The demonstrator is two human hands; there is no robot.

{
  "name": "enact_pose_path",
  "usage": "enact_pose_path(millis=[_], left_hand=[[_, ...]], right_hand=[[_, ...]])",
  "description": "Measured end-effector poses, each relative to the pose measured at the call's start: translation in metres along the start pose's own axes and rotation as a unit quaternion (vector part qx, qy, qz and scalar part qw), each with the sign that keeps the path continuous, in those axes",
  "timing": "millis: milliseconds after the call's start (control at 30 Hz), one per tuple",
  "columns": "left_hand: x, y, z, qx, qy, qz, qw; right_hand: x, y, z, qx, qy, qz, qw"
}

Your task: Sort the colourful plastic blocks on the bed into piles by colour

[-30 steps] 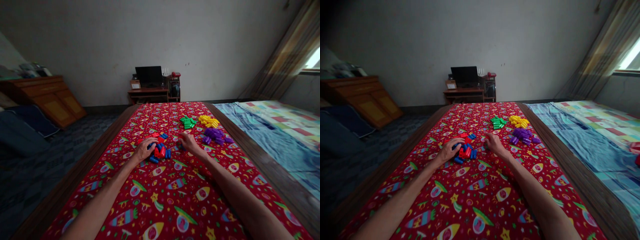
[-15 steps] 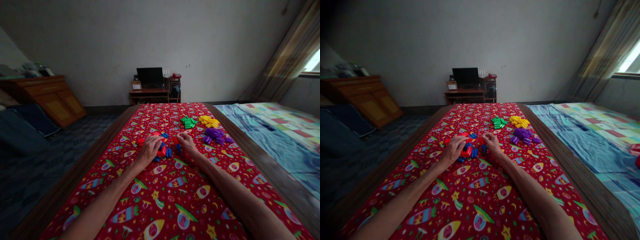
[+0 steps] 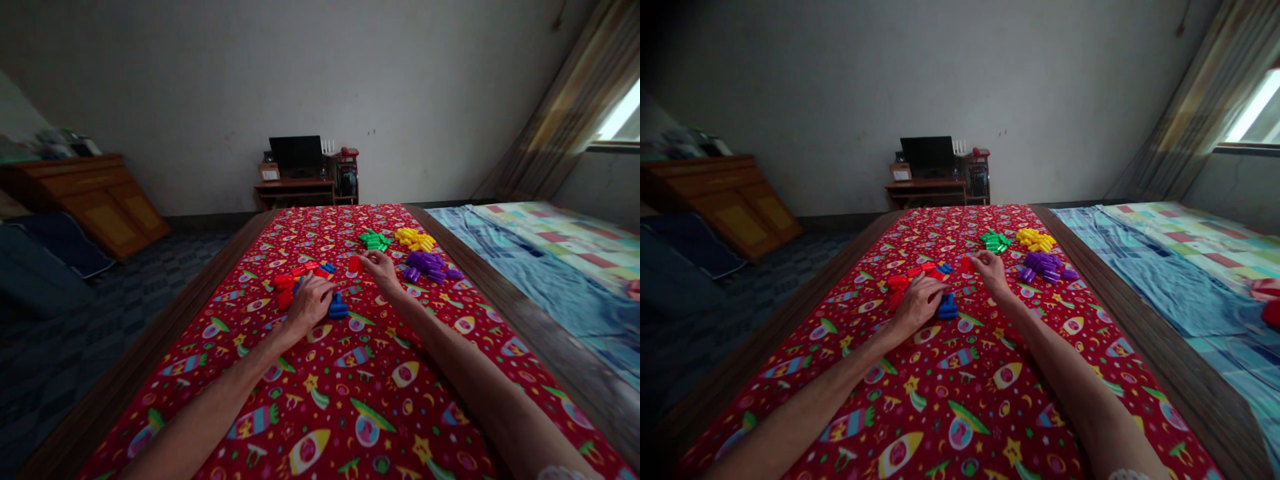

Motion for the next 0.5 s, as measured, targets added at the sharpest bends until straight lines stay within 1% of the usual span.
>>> enact_pose_path(millis=[67,100,133,200,267,300,367,433,467,500], left_hand=[[-0.012,0.003,-0.018,-0.011,-0.011,0.02,1.0],[-0.02,0.004,-0.03,-0.025,-0.012,0.019,0.999],[-0.03,0.004,-0.044,-0.046,-0.009,0.004,0.999],[-0.051,0.001,-0.072,-0.09,-0.013,-0.078,0.993],[-0.069,-0.007,-0.093,-0.117,-0.045,-0.175,0.977],[-0.076,-0.011,-0.099,-0.129,-0.058,-0.201,0.969],[-0.08,-0.019,-0.101,-0.137,-0.074,-0.245,0.957],[-0.075,-0.023,-0.095,-0.134,-0.049,-0.264,0.954],[-0.071,-0.024,-0.092,-0.127,-0.028,-0.266,0.955],[-0.067,-0.023,-0.09,-0.12,-0.008,-0.263,0.957]], right_hand=[[-0.02,0.01,0.005,0.002,-0.089,0.045,0.995],[-0.028,0.014,0.008,0.008,-0.137,0.066,0.988],[-0.036,0.017,0.012,0.014,-0.182,0.086,0.979],[-0.045,0.019,0.017,0.014,-0.261,0.104,0.959],[-0.048,0.017,0.018,-0.007,-0.338,0.102,0.936],[-0.047,0.015,0.017,-0.018,-0.383,0.099,0.918],[-0.045,0.011,0.013,-0.023,-0.485,0.095,0.869],[-0.045,0.007,0.007,-0.001,-0.576,0.079,0.814],[-0.045,0.006,0.004,0.008,-0.606,0.067,0.793],[-0.045,0.004,0.001,0.009,-0.626,0.057,0.778]])
Point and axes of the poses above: each hand's wrist, its own y-axis towards the middle knuckle, its own x-axis out of the palm, z = x × y, the point moved 1 cm from there along y, towards the middle knuckle, and after that the axes turned 10 degrees about x, right-handed, at the moved point
